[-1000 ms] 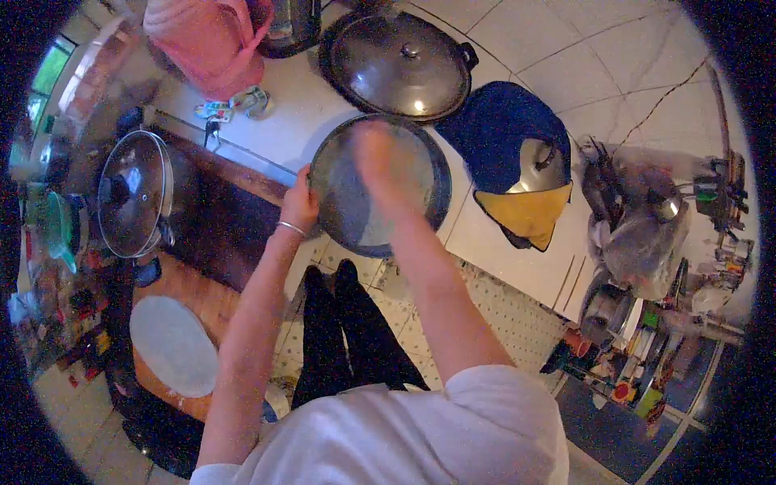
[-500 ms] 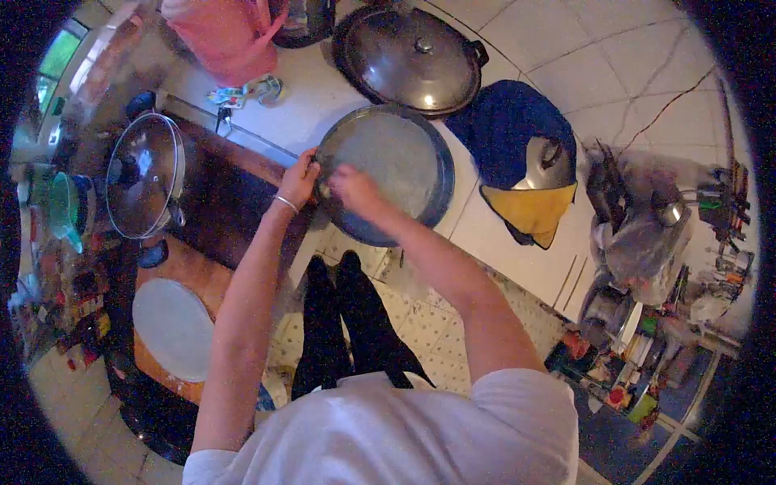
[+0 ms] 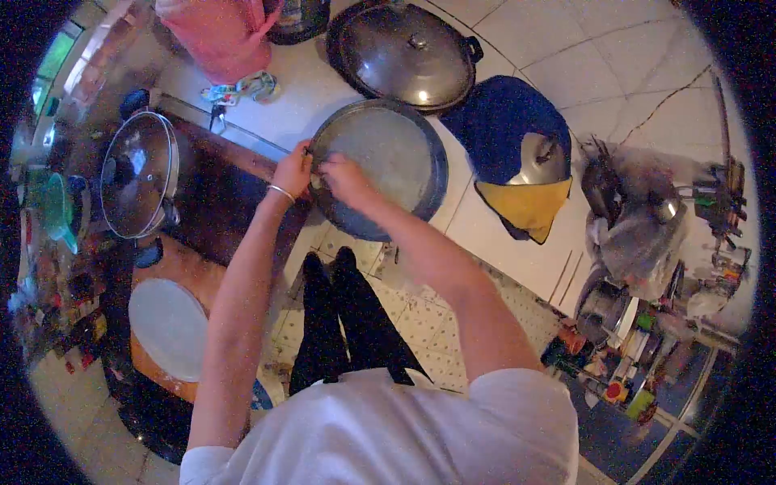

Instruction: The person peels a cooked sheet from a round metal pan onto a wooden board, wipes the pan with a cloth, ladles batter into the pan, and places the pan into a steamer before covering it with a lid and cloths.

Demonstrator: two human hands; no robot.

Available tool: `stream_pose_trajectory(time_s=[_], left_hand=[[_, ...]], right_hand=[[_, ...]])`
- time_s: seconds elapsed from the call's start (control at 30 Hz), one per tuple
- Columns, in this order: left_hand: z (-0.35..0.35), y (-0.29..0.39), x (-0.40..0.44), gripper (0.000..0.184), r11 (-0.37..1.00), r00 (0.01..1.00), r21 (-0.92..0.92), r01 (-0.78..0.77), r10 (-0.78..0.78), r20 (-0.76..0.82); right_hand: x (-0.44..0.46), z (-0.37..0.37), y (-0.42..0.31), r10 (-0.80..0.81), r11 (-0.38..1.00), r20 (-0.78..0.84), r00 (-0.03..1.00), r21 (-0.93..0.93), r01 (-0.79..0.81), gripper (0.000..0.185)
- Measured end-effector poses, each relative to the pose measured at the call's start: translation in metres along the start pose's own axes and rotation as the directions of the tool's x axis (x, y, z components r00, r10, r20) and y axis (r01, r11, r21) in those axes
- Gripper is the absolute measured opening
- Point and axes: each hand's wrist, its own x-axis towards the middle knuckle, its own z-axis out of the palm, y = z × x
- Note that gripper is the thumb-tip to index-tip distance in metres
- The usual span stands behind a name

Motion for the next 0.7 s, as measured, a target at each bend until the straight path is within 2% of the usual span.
stream_pose_trajectory(time_s=[0.07, 0.1, 0.13, 0.2, 0.23, 0.3, 0.33, 0.4, 0.43, 0.47, 0.53, 0.57, 0.6, 0.63, 0.67, 0.7], left_hand=[[-0.007, 0.005, -0.001, 0.033, 0.999, 0.999, 0.006, 0.037, -0.037, 0.021], [-0.008, 0.006, 0.0, 0.032, 0.997, 0.996, 0.014, 0.081, -0.082, 0.038], [-0.006, 0.004, 0.001, 0.032, 0.996, 0.995, 0.011, 0.09, -0.091, 0.037], [-0.001, -0.001, 0.004, 0.033, 0.999, 1.0, 0.043, -0.012, 0.014, -0.027], [0.001, -0.002, 0.006, 0.033, 0.999, 1.0, 0.037, -0.007, 0.008, -0.017], [0.0, -0.001, 0.005, 0.032, 0.999, 0.999, 0.037, 0.034, -0.033, -0.025], [-0.001, 0.0, 0.005, 0.032, 0.999, 0.999, 0.036, 0.038, -0.037, -0.031], [-0.004, 0.002, 0.005, 0.031, 0.999, 0.998, 0.027, -0.018, 0.019, -0.053], [-0.006, 0.002, 0.003, 0.031, 0.999, 0.998, 0.032, -0.017, 0.019, -0.056], [-0.006, 0.002, 0.005, 0.031, 0.998, 1.0, 0.061, 0.004, -0.003, -0.031], [-0.005, 0.002, 0.006, 0.031, 0.995, 1.0, 0.091, 0.031, -0.031, -0.001], [-0.006, 0.005, 0.006, 0.031, 0.996, 0.999, 0.073, 0.045, -0.045, 0.003], [-0.007, 0.006, 0.008, 0.031, 0.997, 0.998, 0.053, 0.056, -0.056, 0.006], [-0.005, 0.003, 0.007, 0.031, 0.996, 0.998, 0.048, 0.068, -0.069, 0.014], [-0.006, 0.002, 0.006, 0.031, 0.999, 1.0, 0.028, 0.025, -0.025, -0.004], [-0.008, 0.002, 0.011, 0.031, 0.999, 0.999, 0.014, -0.029, 0.03, -0.037]], right_hand=[[-0.011, -0.042, 0.019, -0.019, 0.993, -0.231, 0.973, -0.117, -0.009, 0.018], [-0.008, -0.068, 0.035, 0.261, 0.954, -0.313, 0.913, -0.063, -0.294, 0.018], [-0.004, -0.083, 0.045, 0.518, 0.833, -0.369, 0.771, 0.014, -0.553, 0.017], [-0.001, -0.064, 0.045, 0.496, 0.84, -0.402, 0.77, -0.004, -0.543, 0.017], [-0.001, -0.054, 0.044, 0.466, 0.846, -0.442, 0.767, -0.033, -0.533, 0.017], [-0.022, -0.009, 0.016, 0.291, 0.928, -0.305, 0.907, -0.143, -0.345, 0.017], [-0.031, -0.003, 0.001, 0.286, 0.93, -0.3, 0.91, -0.144, -0.339, 0.017], [-0.042, 0.005, -0.024, 0.232, 0.972, -0.133, 0.964, 0.008, -0.233, 0.019], [-0.041, -0.015, -0.013, 0.174, 0.983, -0.165, 0.971, 0.093, -0.161, 0.02], [-0.033, -0.035, 0.017, 0.286, 0.958, -0.292, 0.913, 0.105, -0.266, 0.02], [-0.011, -0.053, 0.041, 0.393, 0.919, -0.405, 0.826, 0.136, -0.371, 0.02], [0.004, -0.066, 0.034, 0.588, 0.809, -0.274, 0.761, 0.189, -0.557, 0.021], [0.013, -0.073, 0.029, 0.749, 0.661, -0.134, 0.648, 0.208, -0.721, 0.021], [0.004, -0.047, 0.023, 0.502, 0.853, -0.19, 0.844, -0.057, -0.519, 0.02], [-0.011, -0.018, 0.009, 0.204, 0.916, -0.155, 0.967, -0.32, -0.244, 0.02], [-0.019, -0.013, -0.003, 0.197, 0.916, -0.15, 0.969, -0.324, -0.237, 0.02]])
